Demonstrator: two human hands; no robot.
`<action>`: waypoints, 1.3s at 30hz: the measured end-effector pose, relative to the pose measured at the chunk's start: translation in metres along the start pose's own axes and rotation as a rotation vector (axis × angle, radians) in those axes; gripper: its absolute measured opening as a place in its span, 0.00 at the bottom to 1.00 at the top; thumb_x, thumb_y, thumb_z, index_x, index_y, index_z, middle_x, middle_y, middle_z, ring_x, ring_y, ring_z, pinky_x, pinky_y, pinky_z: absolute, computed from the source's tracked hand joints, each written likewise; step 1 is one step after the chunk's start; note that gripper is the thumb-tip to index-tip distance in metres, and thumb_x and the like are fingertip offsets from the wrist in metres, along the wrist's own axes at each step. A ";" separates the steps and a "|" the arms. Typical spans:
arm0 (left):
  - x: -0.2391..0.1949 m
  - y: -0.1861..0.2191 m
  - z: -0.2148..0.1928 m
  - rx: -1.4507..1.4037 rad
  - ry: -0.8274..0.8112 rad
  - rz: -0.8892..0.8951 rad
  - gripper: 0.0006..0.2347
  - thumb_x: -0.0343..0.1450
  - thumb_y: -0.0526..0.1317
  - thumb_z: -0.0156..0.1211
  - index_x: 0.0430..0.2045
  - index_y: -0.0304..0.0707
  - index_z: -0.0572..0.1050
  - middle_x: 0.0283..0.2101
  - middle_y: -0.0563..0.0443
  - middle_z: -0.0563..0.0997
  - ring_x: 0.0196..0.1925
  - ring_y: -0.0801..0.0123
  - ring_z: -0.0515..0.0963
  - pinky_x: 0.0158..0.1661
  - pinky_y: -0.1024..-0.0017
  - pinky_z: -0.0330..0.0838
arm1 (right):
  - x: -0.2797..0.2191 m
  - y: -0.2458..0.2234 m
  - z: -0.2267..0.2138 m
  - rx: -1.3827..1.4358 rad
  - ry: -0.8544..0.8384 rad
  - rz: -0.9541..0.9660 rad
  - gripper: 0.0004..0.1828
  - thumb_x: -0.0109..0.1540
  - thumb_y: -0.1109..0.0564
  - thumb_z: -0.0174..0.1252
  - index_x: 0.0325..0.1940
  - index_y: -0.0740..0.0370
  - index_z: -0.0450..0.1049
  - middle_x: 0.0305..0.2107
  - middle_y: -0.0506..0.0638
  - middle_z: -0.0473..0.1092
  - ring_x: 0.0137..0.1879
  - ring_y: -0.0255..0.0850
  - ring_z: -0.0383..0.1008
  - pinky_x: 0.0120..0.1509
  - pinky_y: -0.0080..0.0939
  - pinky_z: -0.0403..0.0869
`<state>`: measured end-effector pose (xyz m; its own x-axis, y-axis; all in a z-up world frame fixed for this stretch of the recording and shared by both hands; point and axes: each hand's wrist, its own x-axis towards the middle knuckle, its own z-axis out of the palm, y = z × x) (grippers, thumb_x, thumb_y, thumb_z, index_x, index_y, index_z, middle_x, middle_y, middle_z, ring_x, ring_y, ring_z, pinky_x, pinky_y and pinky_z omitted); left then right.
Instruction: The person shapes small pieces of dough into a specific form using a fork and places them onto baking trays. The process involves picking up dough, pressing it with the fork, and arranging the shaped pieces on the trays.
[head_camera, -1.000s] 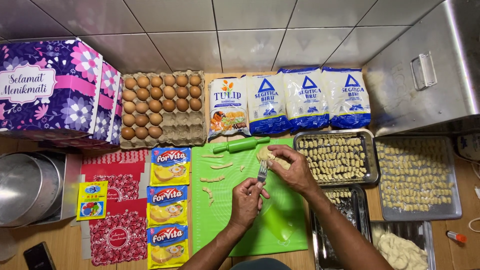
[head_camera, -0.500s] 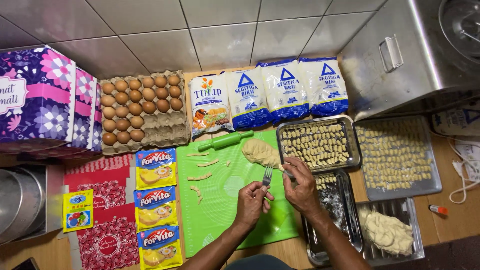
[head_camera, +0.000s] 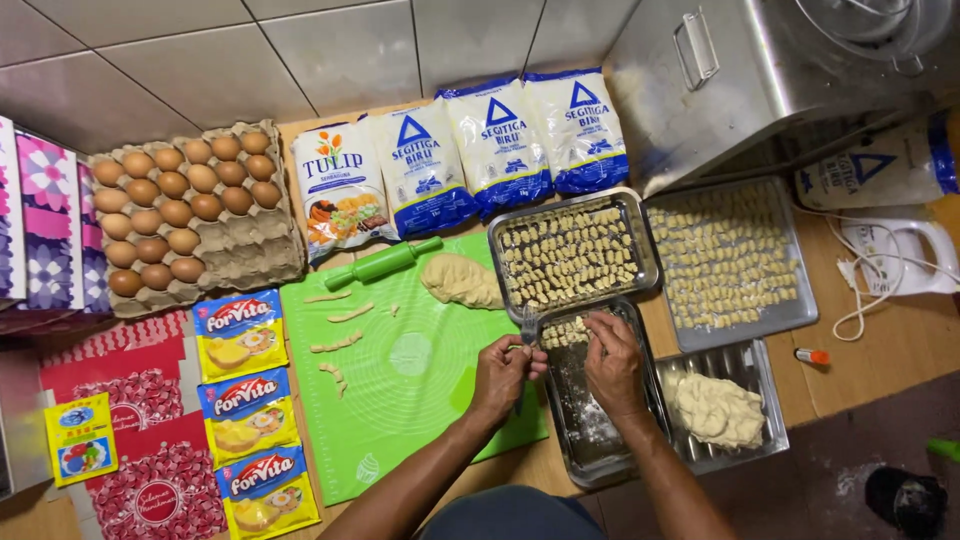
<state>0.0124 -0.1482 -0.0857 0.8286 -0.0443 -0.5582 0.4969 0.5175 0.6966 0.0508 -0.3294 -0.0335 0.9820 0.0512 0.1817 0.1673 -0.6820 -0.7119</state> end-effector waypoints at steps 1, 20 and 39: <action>0.004 -0.006 0.002 0.001 -0.001 -0.009 0.06 0.75 0.32 0.52 0.40 0.31 0.76 0.34 0.34 0.86 0.31 0.67 0.87 0.32 0.77 0.85 | -0.007 0.024 0.001 -0.003 -0.002 0.008 0.14 0.65 0.69 0.49 0.46 0.63 0.80 0.43 0.56 0.75 0.53 0.58 0.76 0.59 0.55 0.76; 0.029 -0.058 0.007 0.071 0.137 -0.074 0.06 0.75 0.34 0.53 0.42 0.36 0.77 0.35 0.40 0.87 0.33 0.71 0.87 0.34 0.79 0.84 | -0.044 0.167 0.023 -0.162 -0.021 0.080 0.10 0.66 0.62 0.55 0.43 0.58 0.82 0.34 0.53 0.76 0.45 0.48 0.79 0.51 0.42 0.76; 0.019 -0.050 0.008 0.053 0.124 -0.054 0.06 0.75 0.33 0.53 0.41 0.35 0.77 0.35 0.39 0.87 0.33 0.69 0.87 0.33 0.78 0.84 | -0.051 0.192 0.045 -0.583 -0.046 -0.098 0.10 0.62 0.62 0.57 0.44 0.55 0.82 0.33 0.50 0.74 0.39 0.45 0.78 0.42 0.39 0.77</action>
<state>0.0054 -0.1815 -0.1279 0.7637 0.0372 -0.6445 0.5553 0.4714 0.6851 0.0369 -0.4295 -0.2099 0.9695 0.1570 0.1885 0.1944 -0.9602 -0.2004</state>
